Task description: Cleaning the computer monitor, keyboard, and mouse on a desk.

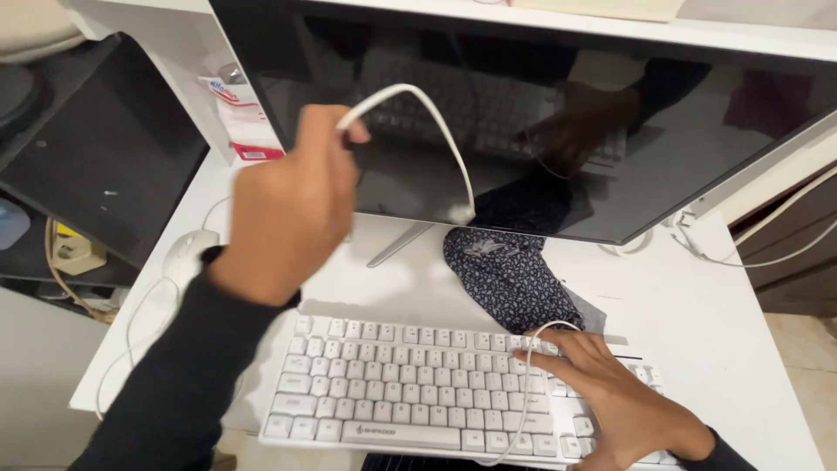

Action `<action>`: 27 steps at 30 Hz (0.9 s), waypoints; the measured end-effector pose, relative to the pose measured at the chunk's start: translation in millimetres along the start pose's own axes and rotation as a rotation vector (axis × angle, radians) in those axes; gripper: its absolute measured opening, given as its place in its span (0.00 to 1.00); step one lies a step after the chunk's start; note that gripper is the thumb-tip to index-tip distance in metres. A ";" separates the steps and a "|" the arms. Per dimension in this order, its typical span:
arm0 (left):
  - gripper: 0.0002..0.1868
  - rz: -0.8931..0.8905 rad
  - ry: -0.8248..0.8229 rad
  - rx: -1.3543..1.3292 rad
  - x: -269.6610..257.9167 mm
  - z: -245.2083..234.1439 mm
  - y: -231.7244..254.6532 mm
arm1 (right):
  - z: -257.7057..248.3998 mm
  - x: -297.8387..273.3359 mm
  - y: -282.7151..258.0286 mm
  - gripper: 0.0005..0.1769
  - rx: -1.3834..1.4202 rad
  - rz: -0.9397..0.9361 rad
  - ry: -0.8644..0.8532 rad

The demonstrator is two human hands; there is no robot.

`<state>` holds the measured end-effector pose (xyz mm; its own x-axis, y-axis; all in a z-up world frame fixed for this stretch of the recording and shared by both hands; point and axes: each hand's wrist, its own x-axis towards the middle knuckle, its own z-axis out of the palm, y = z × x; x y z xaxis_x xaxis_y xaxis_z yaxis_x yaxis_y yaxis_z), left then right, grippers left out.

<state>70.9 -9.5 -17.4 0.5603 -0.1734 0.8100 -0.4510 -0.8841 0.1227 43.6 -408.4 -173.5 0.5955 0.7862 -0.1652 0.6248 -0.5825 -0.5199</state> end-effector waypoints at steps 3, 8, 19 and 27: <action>0.08 0.016 0.017 -0.054 8.6 12.7 18.6 | -4.3 13.1 -12.9 0.73 0.013 -0.065 -0.007; 0.10 0.058 0.155 -0.271 29.2 -11.7 55.9 | -10.4 39.8 -38.4 0.71 -0.020 -0.053 -0.076; 0.18 -0.441 0.202 -0.965 -74.5 -74.5 54.5 | -9.1 57.5 -40.9 0.70 -0.070 0.048 0.011; 0.38 -1.081 -0.477 -1.507 -364.7 -119.9 -253.3 | -0.2 64.2 -21.4 0.74 -0.119 0.195 0.082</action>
<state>-102.4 329.7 -275.1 0.9722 -0.2065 -0.1108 0.1753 0.3272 0.9286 68.6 -345.5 -172.8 0.7467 0.6400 -0.1813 0.5464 -0.7456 -0.3815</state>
